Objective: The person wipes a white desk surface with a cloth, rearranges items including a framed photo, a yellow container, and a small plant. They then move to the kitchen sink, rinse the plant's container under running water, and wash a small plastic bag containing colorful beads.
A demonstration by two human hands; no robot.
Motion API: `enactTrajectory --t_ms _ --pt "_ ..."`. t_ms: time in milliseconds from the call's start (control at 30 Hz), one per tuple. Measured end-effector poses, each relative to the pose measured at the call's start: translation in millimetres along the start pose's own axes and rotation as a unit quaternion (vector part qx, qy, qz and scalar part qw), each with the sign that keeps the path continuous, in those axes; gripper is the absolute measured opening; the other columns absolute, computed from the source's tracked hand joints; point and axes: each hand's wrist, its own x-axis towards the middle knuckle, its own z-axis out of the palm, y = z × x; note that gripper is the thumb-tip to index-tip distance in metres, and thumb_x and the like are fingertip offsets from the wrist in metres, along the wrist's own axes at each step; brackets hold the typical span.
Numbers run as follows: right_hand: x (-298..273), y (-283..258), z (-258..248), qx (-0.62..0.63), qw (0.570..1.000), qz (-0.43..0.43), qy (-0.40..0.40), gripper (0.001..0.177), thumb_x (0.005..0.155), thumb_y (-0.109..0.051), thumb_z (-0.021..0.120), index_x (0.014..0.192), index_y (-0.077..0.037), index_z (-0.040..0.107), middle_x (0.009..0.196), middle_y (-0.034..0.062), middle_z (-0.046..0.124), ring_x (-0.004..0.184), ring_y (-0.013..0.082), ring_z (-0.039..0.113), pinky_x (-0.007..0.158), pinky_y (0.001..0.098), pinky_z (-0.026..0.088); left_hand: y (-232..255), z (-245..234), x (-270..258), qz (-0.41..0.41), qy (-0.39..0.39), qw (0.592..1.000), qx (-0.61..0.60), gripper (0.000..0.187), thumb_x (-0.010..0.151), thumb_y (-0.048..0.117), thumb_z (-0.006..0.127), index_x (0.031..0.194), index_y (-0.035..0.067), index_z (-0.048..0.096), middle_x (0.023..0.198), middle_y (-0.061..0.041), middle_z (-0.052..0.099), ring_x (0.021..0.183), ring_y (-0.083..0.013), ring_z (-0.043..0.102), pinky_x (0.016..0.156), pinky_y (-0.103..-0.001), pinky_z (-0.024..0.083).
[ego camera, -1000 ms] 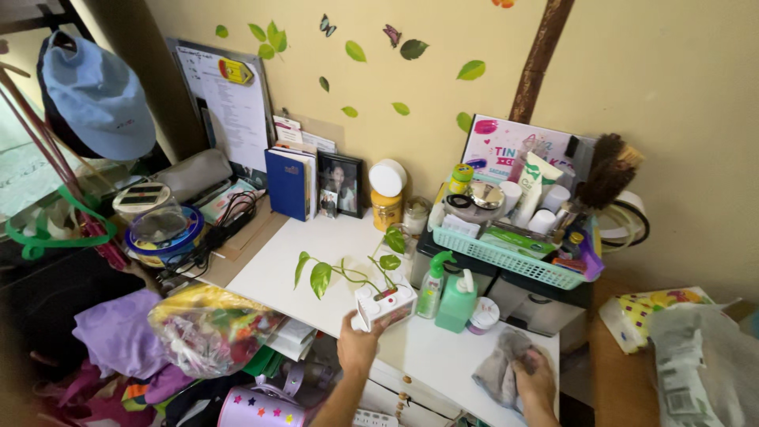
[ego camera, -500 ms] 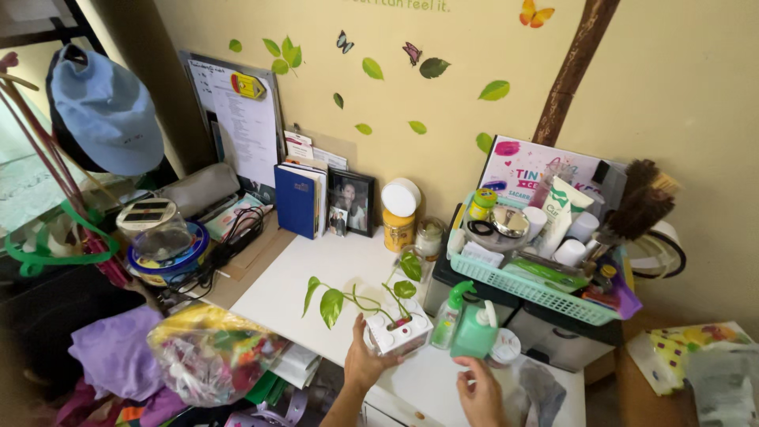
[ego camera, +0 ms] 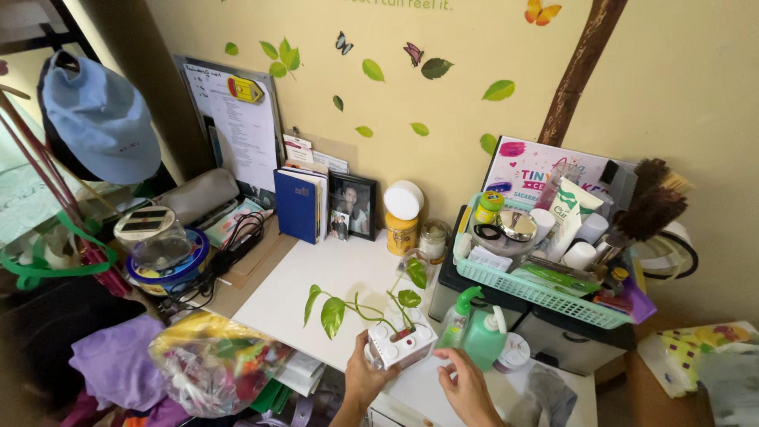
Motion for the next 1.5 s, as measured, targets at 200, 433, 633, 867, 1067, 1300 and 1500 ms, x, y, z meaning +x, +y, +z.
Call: enactTrajectory --t_ms 200,433,633,867,1067,1300,1500 --pt "-2 -51 -22 -0.014 0.998 -0.066 -0.004 0.037 0.081 -0.009 0.074 0.118 -0.012 0.067 0.115 0.0027 0.070 0.090 0.0160 0.071 0.067 0.0307 0.058 38 -34 -33 0.013 0.007 0.999 -0.031 0.093 0.052 0.023 0.094 0.134 0.013 0.051 0.121 -0.010 0.073 0.113 -0.0258 0.072 0.098 -0.035 0.054" --pt "-6 -119 -80 -0.043 0.987 -0.150 -0.039 0.093 0.065 -0.025 0.094 0.142 -0.013 0.044 0.140 0.0116 0.051 0.123 0.0280 0.055 0.091 0.0403 0.053 99 -68 -74 0.123 0.006 0.991 -0.055 0.093 0.052 0.020 0.092 0.135 0.003 0.052 0.126 -0.015 0.071 0.121 -0.0252 0.067 0.106 -0.035 0.048" --pt "-20 -158 -138 -0.031 0.986 -0.095 -0.131 0.119 0.059 -0.029 0.097 0.154 -0.017 0.028 0.156 0.0084 0.043 0.139 0.0255 0.050 0.110 0.0393 0.044 157 -79 -107 0.153 -0.042 0.984 -0.081 0.097 0.051 0.021 0.093 0.136 0.000 0.052 0.132 -0.015 0.067 0.129 -0.0253 0.060 0.111 -0.036 0.043" --pt "-64 -152 -182 0.051 0.986 -0.095 -0.128 0.117 0.060 -0.014 0.096 0.155 -0.011 0.027 0.157 0.0109 0.043 0.145 0.0230 0.042 0.116 0.0369 0.037 205 -72 -146 0.209 -0.134 0.962 -0.109 0.093 0.051 0.021 0.094 0.134 -0.001 0.056 0.130 -0.015 0.068 0.129 -0.0256 0.061 0.112 -0.037 0.042" --pt "-140 -136 -219 0.170 0.983 -0.039 -0.060 0.117 0.060 -0.002 0.092 0.157 -0.009 0.028 0.155 0.0111 0.047 0.142 0.0224 0.046 0.114 0.0369 0.040 236 -48 -198 0.229 -0.208 0.941 -0.136 0.094 0.051 0.022 0.095 0.134 0.000 0.058 0.129 -0.014 0.069 0.126 -0.0249 0.062 0.112 -0.037 0.043" --pt "-266 -148 -287 0.214 0.976 -0.018 0.031 0.114 0.061 0.000 0.091 0.156 -0.009 0.028 0.153 0.0093 0.046 0.139 0.0213 0.048 0.110 0.0388 0.046 274 -8 -282 0.241 -0.329 0.897 -0.171 0.096 0.051 0.019 0.093 0.138 -0.001 0.056 0.132 -0.013 0.067 0.126 -0.0234 0.062 0.111 -0.036 0.044" --pt "-386 -166 -359 0.118 0.981 0.050 0.145 0.109 0.061 -0.003 0.091 0.152 -0.012 0.032 0.152 0.0066 0.046 0.138 0.0222 0.049 0.105 0.0395 0.050 317 54 -357 0.260 -0.452 0.837 -0.167 0.095 0.051 0.019 0.091 0.138 0.001 0.056 0.132 -0.013 0.068 0.125 -0.0234 0.063 0.111 -0.036 0.045"
